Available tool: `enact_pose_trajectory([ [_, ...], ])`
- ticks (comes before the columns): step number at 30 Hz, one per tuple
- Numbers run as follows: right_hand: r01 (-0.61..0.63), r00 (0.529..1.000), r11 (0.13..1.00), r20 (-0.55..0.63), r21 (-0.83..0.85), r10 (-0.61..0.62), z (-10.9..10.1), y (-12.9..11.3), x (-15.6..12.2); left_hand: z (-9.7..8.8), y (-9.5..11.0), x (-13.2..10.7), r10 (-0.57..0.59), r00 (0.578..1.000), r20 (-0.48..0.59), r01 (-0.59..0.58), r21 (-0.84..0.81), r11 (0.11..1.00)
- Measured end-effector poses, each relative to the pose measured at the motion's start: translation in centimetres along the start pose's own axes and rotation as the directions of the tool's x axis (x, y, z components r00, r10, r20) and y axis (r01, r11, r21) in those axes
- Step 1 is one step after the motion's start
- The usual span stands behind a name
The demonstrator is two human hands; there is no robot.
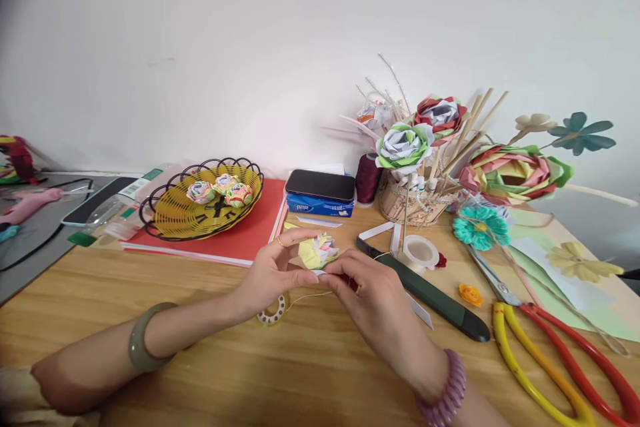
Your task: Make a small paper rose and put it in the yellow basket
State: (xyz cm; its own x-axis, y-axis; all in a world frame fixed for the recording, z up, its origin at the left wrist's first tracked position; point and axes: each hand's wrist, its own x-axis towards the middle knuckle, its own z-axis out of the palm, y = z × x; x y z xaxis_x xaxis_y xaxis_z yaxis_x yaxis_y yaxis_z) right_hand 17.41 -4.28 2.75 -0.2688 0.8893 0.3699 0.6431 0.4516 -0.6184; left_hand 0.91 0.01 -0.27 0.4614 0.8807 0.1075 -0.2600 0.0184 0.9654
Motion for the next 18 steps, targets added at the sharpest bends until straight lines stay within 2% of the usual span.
enact_pose_trajectory([
  [4, 0.021, 0.999, 1.000, -0.026, -0.024, -0.022, -0.10, 0.08, -0.12, 0.04, -0.20, 0.00, -0.078, 0.996, 0.037, 0.081, -0.089, 0.993],
  [8, 0.008, 1.000, 0.999, -0.021, 0.047, -0.007, -0.16, -0.03, -0.26, -0.04, -0.23, 0.12, -0.157, 0.987, 0.036, 0.161, -0.190, 0.969],
  [13, -0.007, 0.998, 1.000, -0.066, 0.012, 0.008, 0.01, -0.33, -0.17, -0.01, -0.23, 0.18, -0.151, 0.988, 0.029, 0.153, -0.267, 0.952],
  [18, 0.020, 0.994, 0.999, -0.102, -0.040, -0.024, 0.09, -0.58, -0.19, -0.11, -0.71, 0.13, -0.103, 0.994, 0.034, 0.108, -0.243, 0.964],
])
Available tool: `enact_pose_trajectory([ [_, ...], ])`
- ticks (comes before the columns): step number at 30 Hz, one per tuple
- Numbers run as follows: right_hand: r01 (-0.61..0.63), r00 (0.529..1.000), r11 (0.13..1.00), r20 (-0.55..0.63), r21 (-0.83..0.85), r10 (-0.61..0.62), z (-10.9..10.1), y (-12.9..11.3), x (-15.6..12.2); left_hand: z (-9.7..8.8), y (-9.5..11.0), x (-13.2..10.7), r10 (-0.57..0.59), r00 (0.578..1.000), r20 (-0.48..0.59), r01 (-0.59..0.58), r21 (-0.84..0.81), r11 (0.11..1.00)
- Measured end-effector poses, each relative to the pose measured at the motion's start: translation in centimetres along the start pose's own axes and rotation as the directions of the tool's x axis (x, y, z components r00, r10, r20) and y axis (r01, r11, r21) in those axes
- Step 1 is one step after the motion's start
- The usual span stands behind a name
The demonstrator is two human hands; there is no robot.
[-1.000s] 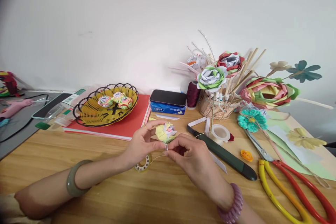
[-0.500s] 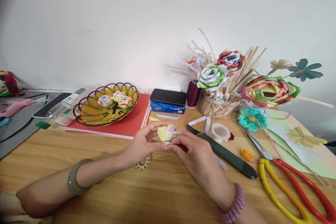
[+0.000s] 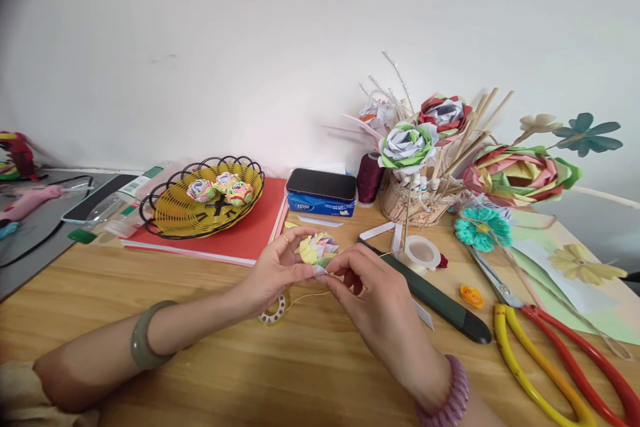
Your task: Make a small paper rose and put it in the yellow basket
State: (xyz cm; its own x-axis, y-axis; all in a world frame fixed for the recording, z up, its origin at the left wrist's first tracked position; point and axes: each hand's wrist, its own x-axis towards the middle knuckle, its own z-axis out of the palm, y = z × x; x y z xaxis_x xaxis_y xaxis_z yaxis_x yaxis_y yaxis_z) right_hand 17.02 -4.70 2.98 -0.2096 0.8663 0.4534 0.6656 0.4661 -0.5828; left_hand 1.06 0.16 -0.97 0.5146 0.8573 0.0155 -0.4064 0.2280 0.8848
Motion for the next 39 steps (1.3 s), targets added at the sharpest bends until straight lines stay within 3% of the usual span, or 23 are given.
enact_pose_trajectory([
  [9, 0.251, 0.965, 0.953, -0.029, -0.170, -0.259, 0.1, 0.3, -0.4, -0.2, -0.1, 0.6, 0.118, 0.993, 0.003, -0.118, -0.072, 0.990],
  [14, 0.221, 0.970, 0.958, -0.061, -0.183, -0.235, 0.3, 0.4, -0.3, 0.0, 0.3, 0.5, 0.109, 0.994, 0.004, -0.108, -0.121, 0.987],
  [18, 0.210, 0.966, 0.955, -0.106, -0.207, -0.235, 0.5, 0.8, -0.4, 0.2, 0.9, 0.0, 0.039, 0.998, 0.050, -0.030, -0.164, 0.986],
  [22, 0.237, 0.953, 0.942, -0.131, -0.238, -0.273, 0.3, 0.8, -0.5, 0.0, 1.3, 0.0, -0.095, 0.988, 0.120, 0.121, -0.228, 0.966],
  [24, 0.265, 0.944, 0.931, -0.131, -0.252, -0.304, 0.2, 0.8, -0.5, -0.4, 1.2, 0.2, -0.210, 0.962, 0.172, 0.244, -0.208, 0.947],
  [28, 0.313, 0.926, 0.905, -0.118, -0.288, -0.357, -0.2, 0.9, -0.6, -1.0, 1.1, 0.7, -0.397, 0.867, 0.302, 0.455, -0.152, 0.878],
  [34, 0.345, 0.927, 0.908, -0.067, -0.238, -0.369, -0.3, 1.0, -0.6, -1.3, 1.3, 0.6, -0.458, 0.821, 0.341, 0.529, -0.150, 0.835],
  [39, 0.262, 0.938, 0.952, -0.191, -0.156, -0.289, -0.3, 0.4, -0.6, -1.2, 1.6, 0.3, -0.369, 0.871, 0.324, 0.445, -0.204, 0.872],
])
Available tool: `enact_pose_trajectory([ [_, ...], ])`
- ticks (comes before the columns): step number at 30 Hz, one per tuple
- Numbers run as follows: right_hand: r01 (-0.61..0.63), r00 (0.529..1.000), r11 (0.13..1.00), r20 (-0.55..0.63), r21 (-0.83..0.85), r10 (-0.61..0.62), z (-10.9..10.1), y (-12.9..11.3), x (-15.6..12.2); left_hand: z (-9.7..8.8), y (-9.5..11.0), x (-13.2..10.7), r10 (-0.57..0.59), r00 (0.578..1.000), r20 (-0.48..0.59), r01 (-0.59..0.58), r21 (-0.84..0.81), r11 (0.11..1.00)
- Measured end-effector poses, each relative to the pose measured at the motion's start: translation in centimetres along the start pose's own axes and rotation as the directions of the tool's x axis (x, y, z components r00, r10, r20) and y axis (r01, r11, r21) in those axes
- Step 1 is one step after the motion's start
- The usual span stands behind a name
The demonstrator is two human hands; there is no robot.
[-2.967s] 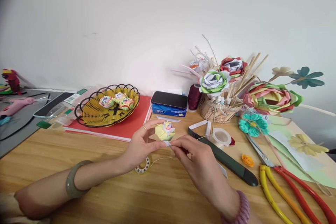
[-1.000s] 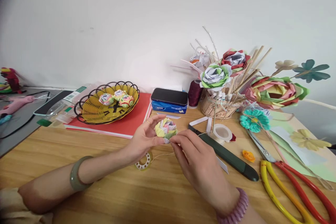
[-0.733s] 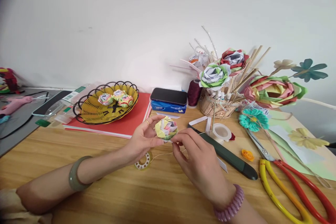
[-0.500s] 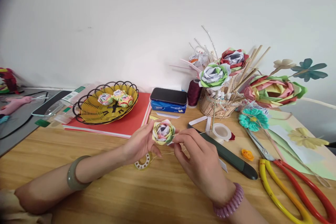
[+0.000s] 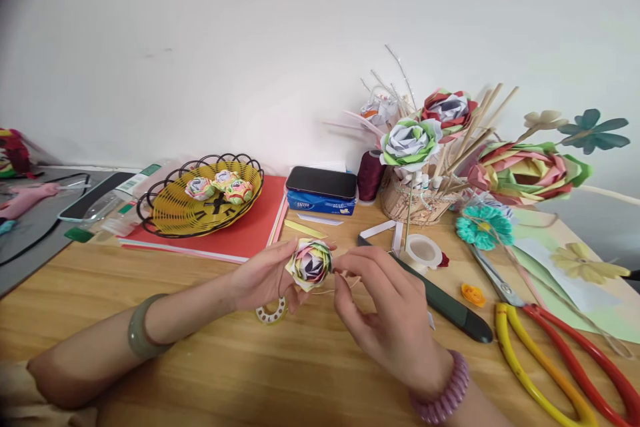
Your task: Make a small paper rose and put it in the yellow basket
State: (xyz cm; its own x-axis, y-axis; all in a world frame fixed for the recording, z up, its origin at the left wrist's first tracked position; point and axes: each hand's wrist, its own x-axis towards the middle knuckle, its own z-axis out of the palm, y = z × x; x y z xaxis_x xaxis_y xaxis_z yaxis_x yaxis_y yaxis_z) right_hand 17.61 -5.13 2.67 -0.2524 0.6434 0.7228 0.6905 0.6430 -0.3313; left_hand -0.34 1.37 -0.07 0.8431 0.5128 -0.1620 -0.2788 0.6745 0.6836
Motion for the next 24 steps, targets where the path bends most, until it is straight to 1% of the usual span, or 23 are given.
enact_pose_trajectory([
  [4, -0.041, 0.999, 0.998, -0.006, 0.043, 0.041, 0.0, -0.3, 0.0, 0.1, 0.1, -0.2, 0.081, 0.995, 0.059, -0.081, -0.009, 0.997],
  [9, -0.054, 0.998, 0.998, 0.016, 0.018, 0.053, 0.5, -0.3, -0.1, 0.1, 0.0, 0.0, 0.060, 0.992, 0.110, -0.053, -0.067, 0.996],
  [11, -0.058, 0.998, 0.998, 0.018, 0.010, 0.058, 0.7, -0.3, -0.1, 0.2, -0.2, 0.1, 0.053, 0.995, 0.090, -0.047, -0.071, 0.996],
  [16, -0.075, 0.997, 0.997, 0.034, 0.009, 0.075, 0.6, -0.4, -0.2, 0.4, -0.6, 0.0, 0.070, 0.997, 0.020, -0.070, 0.015, 0.997],
  [20, -0.075, 0.997, 0.997, 0.033, 0.005, 0.075, 0.5, -0.3, -0.4, 0.7, -0.7, -0.1, 0.108, 0.994, -0.015, -0.107, 0.062, 0.992],
  [24, -0.055, 0.998, 0.998, 0.004, -0.016, 0.056, 0.6, -0.1, -0.5, 1.1, -0.8, -0.1, 0.176, 0.982, -0.075, -0.163, 0.155, 0.974],
])
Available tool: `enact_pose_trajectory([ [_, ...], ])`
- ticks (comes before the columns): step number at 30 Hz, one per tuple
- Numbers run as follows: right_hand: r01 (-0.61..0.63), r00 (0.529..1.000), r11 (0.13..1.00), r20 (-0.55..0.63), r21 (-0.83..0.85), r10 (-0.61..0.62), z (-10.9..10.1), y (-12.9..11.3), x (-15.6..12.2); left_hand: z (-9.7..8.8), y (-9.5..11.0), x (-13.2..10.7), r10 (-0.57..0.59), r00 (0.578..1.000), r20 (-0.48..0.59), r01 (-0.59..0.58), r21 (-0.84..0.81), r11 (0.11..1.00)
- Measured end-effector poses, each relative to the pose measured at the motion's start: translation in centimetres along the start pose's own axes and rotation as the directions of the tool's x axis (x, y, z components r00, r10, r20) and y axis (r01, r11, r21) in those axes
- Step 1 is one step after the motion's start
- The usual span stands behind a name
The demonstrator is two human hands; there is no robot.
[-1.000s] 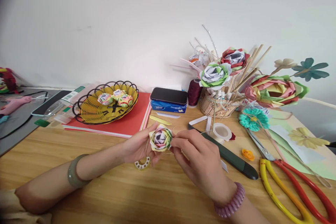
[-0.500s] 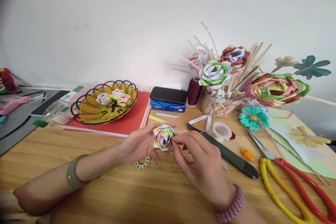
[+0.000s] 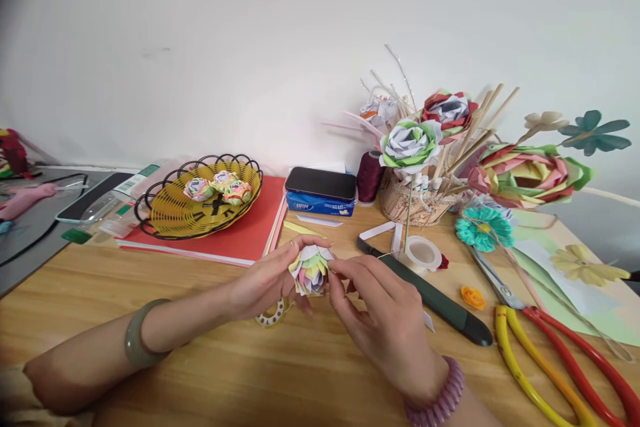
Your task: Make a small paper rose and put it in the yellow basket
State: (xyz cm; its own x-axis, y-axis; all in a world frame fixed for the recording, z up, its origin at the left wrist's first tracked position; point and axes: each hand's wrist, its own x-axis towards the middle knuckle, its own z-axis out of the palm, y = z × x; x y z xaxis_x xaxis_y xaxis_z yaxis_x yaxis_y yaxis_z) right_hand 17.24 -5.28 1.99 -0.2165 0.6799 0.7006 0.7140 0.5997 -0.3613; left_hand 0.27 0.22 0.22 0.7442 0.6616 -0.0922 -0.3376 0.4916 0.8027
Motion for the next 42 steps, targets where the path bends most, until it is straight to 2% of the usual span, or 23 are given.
enact_pose_trajectory([
  [4, -0.022, 0.999, 1.000, 0.024, 0.021, 0.022, 0.0, 0.1, -0.1, 0.2, -0.4, -0.1, 0.077, 0.997, -0.001, -0.077, 0.075, 0.994],
  [8, -0.041, 0.999, 0.996, 0.031, 0.073, 0.039, -0.1, 0.1, 0.0, 0.2, -0.7, -0.1, 0.095, 0.995, 0.022, -0.096, 0.068, 0.993],
  [11, -0.144, 0.987, 0.978, 0.090, 0.151, 0.131, -0.1, 0.0, 0.4, 0.1, -0.9, -0.1, 0.118, 0.992, 0.036, -0.119, 0.052, 0.991],
  [13, -0.273, 0.956, 0.941, 0.168, 0.202, 0.241, -0.2, 0.0, 0.7, 0.0, -1.0, 0.0, 0.147, 0.988, 0.036, -0.149, 0.057, 0.987],
  [16, -0.457, 0.880, 0.848, 0.273, 0.269, 0.388, -0.3, 0.0, 1.2, -0.2, -1.1, 0.0, 0.172, 0.984, 0.044, -0.174, 0.069, 0.982],
  [22, -0.676, 0.737, 0.602, 0.399, 0.425, 0.546, -0.5, 0.2, 1.7, -0.6, -0.8, 0.1, 0.178, 0.983, 0.053, -0.184, 0.139, 0.973],
  [25, -0.712, 0.702, 0.545, 0.422, 0.443, 0.574, -0.4, 0.3, 1.9, -0.6, -0.7, 0.1, 0.173, 0.982, 0.070, -0.181, 0.122, 0.976],
  [29, -0.711, 0.700, 0.549, 0.363, 0.440, 0.616, -0.4, 0.2, 1.8, -0.5, -0.6, 0.1, 0.183, 0.980, 0.073, -0.189, 0.082, 0.979],
  [32, -0.730, 0.668, 0.492, 0.346, 0.474, 0.659, -0.7, 0.3, 1.6, -0.5, -0.4, 0.1, 0.221, 0.973, 0.072, -0.228, 0.114, 0.967],
  [37, -0.799, 0.570, 0.301, 0.499, 0.520, 0.652, -0.8, 0.4, 1.7, -0.5, -0.1, 0.1, 0.278, 0.959, 0.055, -0.283, 0.192, 0.940],
  [42, -0.818, 0.528, 0.204, 0.562, 0.538, 0.637, -0.6, 0.2, 1.8, -0.5, 0.2, 0.0, 0.328, 0.940, 0.097, -0.342, 0.290, 0.894],
])
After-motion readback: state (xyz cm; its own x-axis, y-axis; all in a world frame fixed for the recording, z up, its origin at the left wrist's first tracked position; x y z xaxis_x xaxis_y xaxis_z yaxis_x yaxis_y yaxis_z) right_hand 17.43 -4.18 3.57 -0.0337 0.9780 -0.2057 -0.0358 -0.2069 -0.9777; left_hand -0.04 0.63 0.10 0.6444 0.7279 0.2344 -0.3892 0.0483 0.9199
